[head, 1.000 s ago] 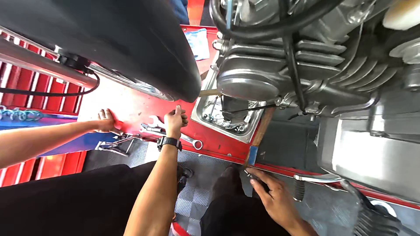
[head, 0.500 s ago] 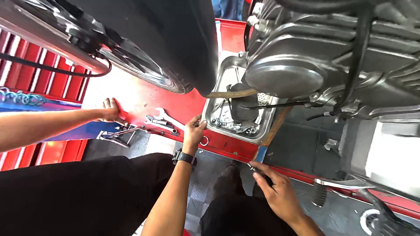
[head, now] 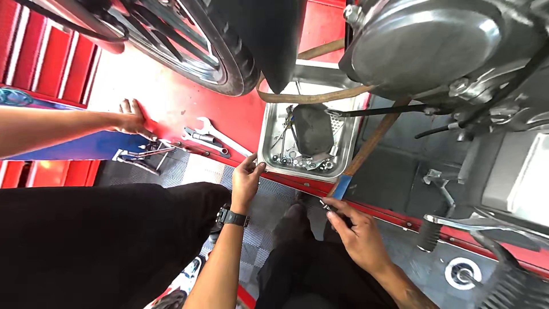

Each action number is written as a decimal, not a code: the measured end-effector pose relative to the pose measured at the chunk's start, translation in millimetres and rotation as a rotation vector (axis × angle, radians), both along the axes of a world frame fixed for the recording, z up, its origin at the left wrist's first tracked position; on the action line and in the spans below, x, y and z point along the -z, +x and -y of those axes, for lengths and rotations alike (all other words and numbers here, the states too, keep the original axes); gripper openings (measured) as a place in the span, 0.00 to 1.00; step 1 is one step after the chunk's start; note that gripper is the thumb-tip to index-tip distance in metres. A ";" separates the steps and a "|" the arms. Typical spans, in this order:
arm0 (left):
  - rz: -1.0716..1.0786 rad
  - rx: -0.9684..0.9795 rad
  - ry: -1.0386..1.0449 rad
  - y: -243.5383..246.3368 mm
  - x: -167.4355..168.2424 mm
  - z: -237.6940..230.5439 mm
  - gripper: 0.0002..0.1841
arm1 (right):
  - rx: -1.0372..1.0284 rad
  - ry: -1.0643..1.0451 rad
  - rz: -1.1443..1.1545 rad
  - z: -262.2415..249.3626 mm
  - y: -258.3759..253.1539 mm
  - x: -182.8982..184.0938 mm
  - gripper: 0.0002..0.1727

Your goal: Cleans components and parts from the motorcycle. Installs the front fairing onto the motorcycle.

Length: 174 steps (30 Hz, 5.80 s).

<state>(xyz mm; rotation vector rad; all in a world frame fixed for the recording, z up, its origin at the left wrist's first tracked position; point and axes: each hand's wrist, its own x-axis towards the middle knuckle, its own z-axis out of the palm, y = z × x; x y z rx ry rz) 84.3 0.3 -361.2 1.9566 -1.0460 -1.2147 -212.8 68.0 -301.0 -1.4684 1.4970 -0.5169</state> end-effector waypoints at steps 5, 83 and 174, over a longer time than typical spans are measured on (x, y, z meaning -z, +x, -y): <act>0.389 0.080 -0.126 -0.6 -14.1 7.9 0.18 | 0.002 0.000 0.001 -1.6 -3.4 -0.3 0.17; 0.280 0.389 -0.356 -47.5 -40.8 7.2 0.04 | 0.093 0.053 0.177 -8.9 -16.7 -2.5 0.17; -0.512 0.317 0.169 -103.0 -56.1 -38.4 0.07 | 0.024 0.087 0.202 -3.0 -18.6 -1.2 0.17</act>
